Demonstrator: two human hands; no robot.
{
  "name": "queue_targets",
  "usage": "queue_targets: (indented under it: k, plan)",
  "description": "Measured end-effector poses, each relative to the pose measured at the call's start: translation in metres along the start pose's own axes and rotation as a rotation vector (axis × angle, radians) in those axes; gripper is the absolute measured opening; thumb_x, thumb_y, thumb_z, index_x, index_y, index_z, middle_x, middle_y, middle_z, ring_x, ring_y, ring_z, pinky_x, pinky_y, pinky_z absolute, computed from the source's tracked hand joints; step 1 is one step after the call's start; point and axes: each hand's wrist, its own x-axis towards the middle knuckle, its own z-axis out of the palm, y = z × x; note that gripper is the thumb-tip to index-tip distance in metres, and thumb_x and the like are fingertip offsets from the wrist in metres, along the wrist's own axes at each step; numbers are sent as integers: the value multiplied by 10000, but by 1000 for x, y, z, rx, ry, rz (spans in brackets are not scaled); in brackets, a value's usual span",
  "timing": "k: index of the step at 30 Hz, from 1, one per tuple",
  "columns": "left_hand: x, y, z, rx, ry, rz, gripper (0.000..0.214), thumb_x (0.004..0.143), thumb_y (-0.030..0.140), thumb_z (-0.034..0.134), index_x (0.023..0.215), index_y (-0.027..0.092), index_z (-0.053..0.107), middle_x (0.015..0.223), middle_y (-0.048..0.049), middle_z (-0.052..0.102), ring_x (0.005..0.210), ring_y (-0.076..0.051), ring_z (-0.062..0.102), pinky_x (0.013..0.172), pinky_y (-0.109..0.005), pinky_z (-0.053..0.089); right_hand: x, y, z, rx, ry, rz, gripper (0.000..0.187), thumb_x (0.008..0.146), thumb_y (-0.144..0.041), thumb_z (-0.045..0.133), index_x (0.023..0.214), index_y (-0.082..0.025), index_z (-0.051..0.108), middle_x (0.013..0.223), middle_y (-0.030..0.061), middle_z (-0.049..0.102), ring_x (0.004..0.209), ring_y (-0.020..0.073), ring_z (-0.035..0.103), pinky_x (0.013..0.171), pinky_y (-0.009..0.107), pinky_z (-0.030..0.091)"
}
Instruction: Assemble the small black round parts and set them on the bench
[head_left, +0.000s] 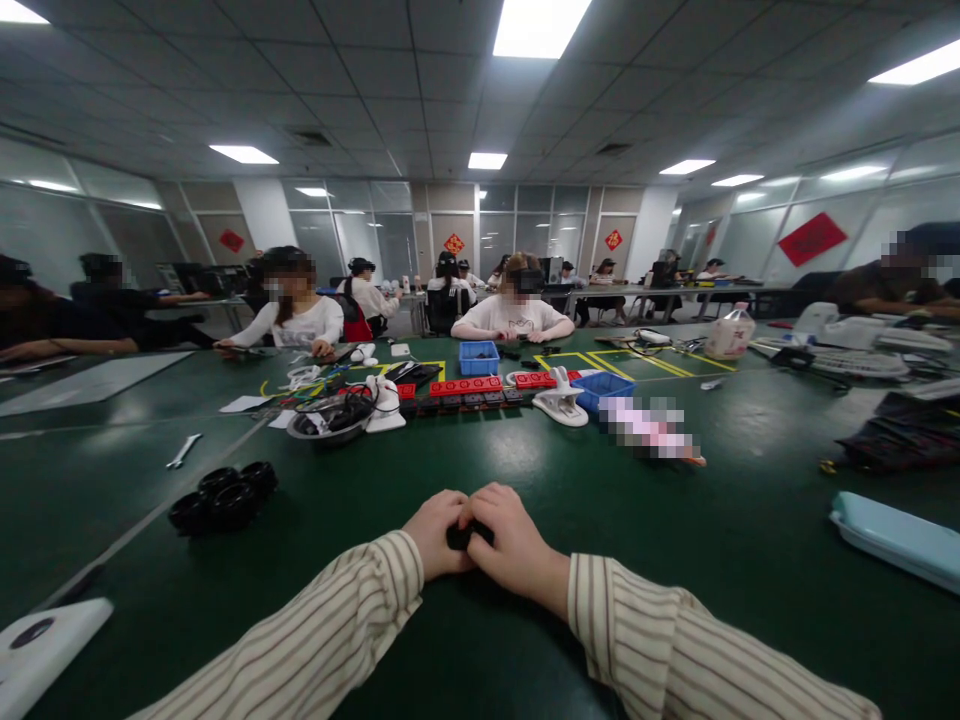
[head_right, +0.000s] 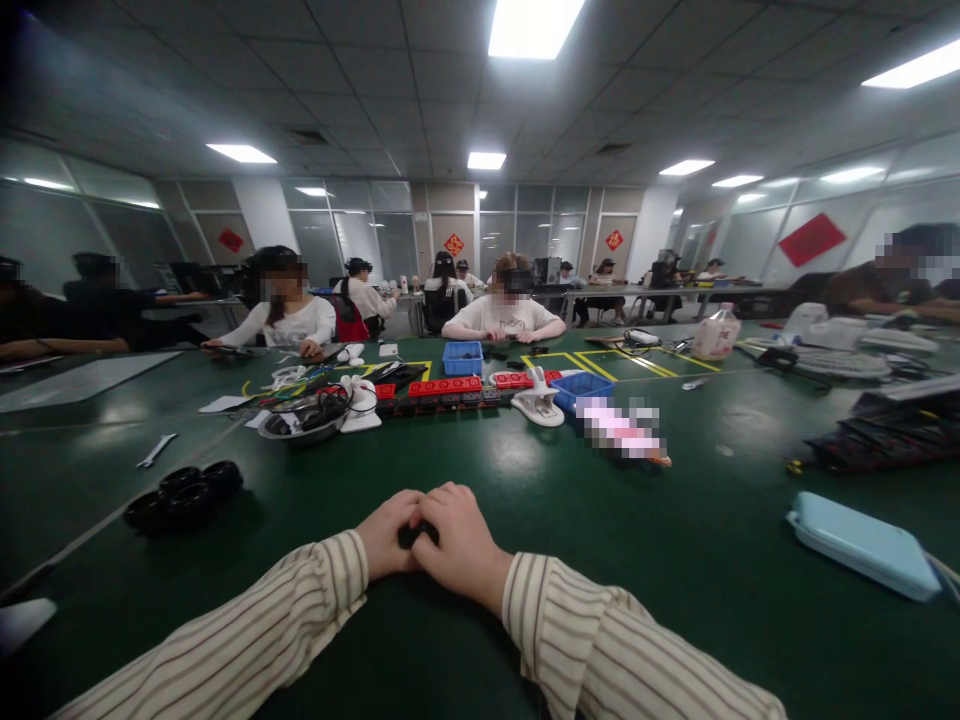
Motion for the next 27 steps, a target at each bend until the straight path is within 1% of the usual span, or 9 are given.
queue_targets:
  k: [2, 4, 8, 12, 15, 17, 19, 23, 27]
  plan:
    - [0, -2, -2, -29, -40, 31, 171, 550, 225, 709, 679, 175, 608, 917, -25, 577, 906, -202, 526, 848, -310, 423, -1, -1, 0, 36, -24, -92, 148, 616, -65, 446, 665, -173, 534, 708, 4, 557, 782, 158, 473, 801, 321, 337]
    - [0, -4, -3, -50, -67, 56, 197, 558, 233, 710, 736, 185, 640, 957, -24, 577, 943, -215, 522, 881, -324, 412, -2, -2, -2, 66, -35, -150, 151, 609, -67, 424, 623, -182, 522, 676, -5, 562, 799, 159, 490, 894, 352, 305]
    - [1, -4, -4, -60, -73, 72, 261, 569, 272, 718, 804, 180, 654, 968, -38, 585, 943, -235, 529, 883, -351, 413, -3, -4, -6, 118, -11, -164, 183, 602, -75, 403, 655, -198, 528, 699, -8, 581, 866, 172, 505, 989, 393, 225]
    - [1, 3, -3, 0, -35, -4, 497, 538, 389, 734, 968, 187, 588, 976, -48, 585, 912, -246, 533, 844, -384, 428, -3, -4, -7, 86, 61, -77, 158, 673, -160, 468, 817, -180, 531, 831, 35, 566, 848, 192, 473, 850, 369, 341]
    - [-1, 10, -1, 83, 19, -85, 598, 515, 475, 736, 998, 176, 548, 964, -61, 587, 909, -264, 533, 868, -434, 401, -2, -1, -4, -3, 164, 102, 202, 738, -290, 543, 882, -154, 507, 876, 58, 536, 843, 201, 457, 794, 363, 346]
    - [-2, 15, 0, 131, 55, -122, 565, 514, 505, 732, 934, 172, 552, 928, -56, 590, 909, -268, 535, 920, -474, 350, -2, 2, -1, -62, 209, 212, 282, 749, -355, 572, 919, -143, 497, 894, 64, 527, 848, 206, 454, 791, 369, 337]
    - [-2, 17, 1, 156, 70, -143, 510, 514, 491, 735, 866, 169, 551, 874, -42, 586, 882, -258, 542, 952, -492, 310, -2, 3, 1, -113, 174, 264, 294, 745, -393, 596, 882, -150, 505, 867, 51, 526, 834, 203, 453, 777, 363, 332]
    - [0, 16, 2, 184, 41, -121, 365, 545, 398, 714, 774, 165, 549, 790, -30, 564, 817, -233, 548, 937, -462, 332, -1, 3, 3, -180, 36, 242, 260, 719, -395, 642, 729, -168, 513, 765, 11, 523, 784, 179, 449, 748, 340, 317]
    - [1, 10, -2, 123, 13, -48, 272, 557, 311, 680, 758, 170, 564, 785, -28, 569, 789, -216, 535, 823, -379, 418, 0, 1, 3, -166, 11, 174, 182, 716, -308, 644, 729, -166, 532, 783, 13, 525, 793, 168, 453, 749, 322, 319]
